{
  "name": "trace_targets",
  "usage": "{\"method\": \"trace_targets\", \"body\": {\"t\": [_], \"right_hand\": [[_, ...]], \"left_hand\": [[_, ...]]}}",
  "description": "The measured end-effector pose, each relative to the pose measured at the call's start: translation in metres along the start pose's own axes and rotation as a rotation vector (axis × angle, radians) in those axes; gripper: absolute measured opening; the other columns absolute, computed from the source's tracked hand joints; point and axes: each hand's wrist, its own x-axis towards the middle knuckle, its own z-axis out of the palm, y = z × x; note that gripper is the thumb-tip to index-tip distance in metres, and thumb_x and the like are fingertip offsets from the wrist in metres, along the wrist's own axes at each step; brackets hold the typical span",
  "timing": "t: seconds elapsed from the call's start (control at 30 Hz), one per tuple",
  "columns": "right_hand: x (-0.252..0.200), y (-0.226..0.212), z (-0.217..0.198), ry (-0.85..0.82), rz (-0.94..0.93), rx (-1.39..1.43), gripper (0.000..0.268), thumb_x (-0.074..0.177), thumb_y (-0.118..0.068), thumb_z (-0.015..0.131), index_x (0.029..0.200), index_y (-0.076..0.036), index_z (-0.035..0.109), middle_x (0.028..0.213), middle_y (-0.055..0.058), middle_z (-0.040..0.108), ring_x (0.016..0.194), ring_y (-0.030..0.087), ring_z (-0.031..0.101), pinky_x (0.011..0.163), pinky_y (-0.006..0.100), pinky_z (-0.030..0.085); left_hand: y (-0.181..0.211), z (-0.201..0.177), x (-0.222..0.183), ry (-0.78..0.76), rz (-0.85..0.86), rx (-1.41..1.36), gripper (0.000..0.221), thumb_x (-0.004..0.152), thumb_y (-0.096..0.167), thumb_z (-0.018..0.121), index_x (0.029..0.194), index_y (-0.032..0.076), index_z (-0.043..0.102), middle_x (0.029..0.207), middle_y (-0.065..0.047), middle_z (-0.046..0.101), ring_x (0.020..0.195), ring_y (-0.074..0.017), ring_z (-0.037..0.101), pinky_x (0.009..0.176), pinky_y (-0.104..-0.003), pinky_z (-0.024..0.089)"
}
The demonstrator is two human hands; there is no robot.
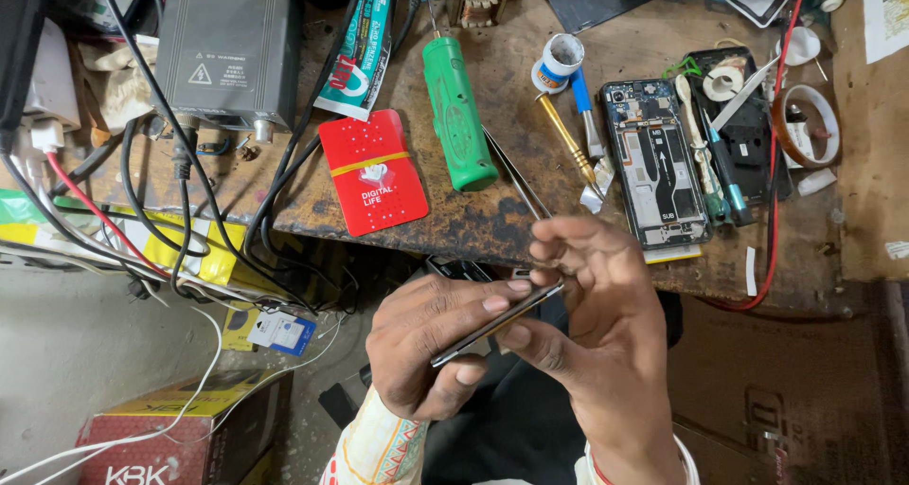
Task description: The person removes a battery from a disassembled smartphone, then handles a green circuit board and applies adhesive tape to it. They then use tweezers to remove residue from the phone's metal frame.
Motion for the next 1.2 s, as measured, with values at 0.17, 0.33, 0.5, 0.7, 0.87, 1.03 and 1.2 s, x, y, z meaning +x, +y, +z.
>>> {"method": "trace_targets", "body": {"t": [0.17,0.33,0.5,0.7,0.87,1.03,1.2], "right_hand": [[0.006,-0.006,-0.002,-0.064,0.033,-0.034,0.028,0.08,0.0,0.085,0.105,0.003,0.074,0.101,0.01,0.072,0.079,0.013,0.069,0.061,0.025,0.057],[0.003,0.009,-0.011,-0.09,0.075,-0.047,0.024,0.081,0.004,0.086,0.102,0.005,0.073,0.096,0.012,0.074,0.077,0.015,0.068,0.062,0.027,0.057],[0.0,0.01,-0.014,-0.087,0.097,-0.088,0.025,0.078,0.003,0.085,0.101,0.003,0.074,0.097,0.009,0.074,0.088,0.013,0.07,0.076,0.027,0.058],[-0.003,0.003,-0.018,-0.04,0.239,-0.167,0.026,0.077,0.002,0.084,0.102,0.004,0.076,0.094,0.01,0.077,0.087,0.013,0.073,0.076,0.027,0.058],[-0.005,-0.003,-0.019,-0.046,0.285,-0.188,0.026,0.078,0.001,0.082,0.103,0.005,0.078,0.093,0.012,0.08,0.086,0.015,0.075,0.076,0.028,0.06],[-0.006,-0.003,-0.024,-0.045,0.301,-0.136,0.025,0.08,0.001,0.081,0.103,0.005,0.077,0.093,0.011,0.08,0.088,0.015,0.075,0.079,0.029,0.06],[-0.009,-0.004,-0.033,-0.063,0.305,-0.111,0.024,0.081,0.001,0.082,0.103,0.006,0.078,0.095,0.01,0.079,0.088,0.012,0.073,0.08,0.028,0.059]], "left_hand": [[0.002,0.003,-0.002,0.083,-0.058,-0.076,0.04,0.103,0.039,0.066,0.107,0.0,0.07,0.098,-0.014,0.075,0.086,-0.0257,0.078,0.071,-0.031,0.062],[0.007,-0.002,-0.007,0.053,-0.366,-0.081,0.034,0.088,0.033,0.081,0.087,-0.001,0.073,0.076,-0.009,0.071,0.065,-0.0169,0.07,0.06,-0.029,0.053],[0.01,-0.001,-0.005,0.051,-0.534,-0.109,0.023,0.087,0.016,0.082,0.075,-0.001,0.073,0.061,-0.007,0.066,0.052,-0.0122,0.061,0.05,-0.026,0.043],[0.007,0.001,-0.001,0.02,-0.497,-0.194,0.019,0.089,0.015,0.081,0.083,-0.001,0.076,0.065,-0.006,0.069,0.055,-0.0091,0.065,0.05,-0.024,0.046],[0.007,0.001,-0.001,-0.005,-0.539,-0.232,0.019,0.088,0.015,0.082,0.079,-0.001,0.076,0.061,-0.006,0.067,0.052,-0.0086,0.062,0.048,-0.024,0.044],[0.006,0.003,0.0,-0.05,-0.571,-0.212,0.019,0.087,0.016,0.083,0.08,-0.001,0.077,0.062,-0.006,0.068,0.052,-0.0077,0.061,0.047,-0.024,0.043],[0.004,0.008,0.001,-0.095,-0.604,-0.252,0.019,0.087,0.017,0.082,0.083,-0.002,0.078,0.063,-0.007,0.069,0.053,-0.0077,0.06,0.048,-0.025,0.042]]}}
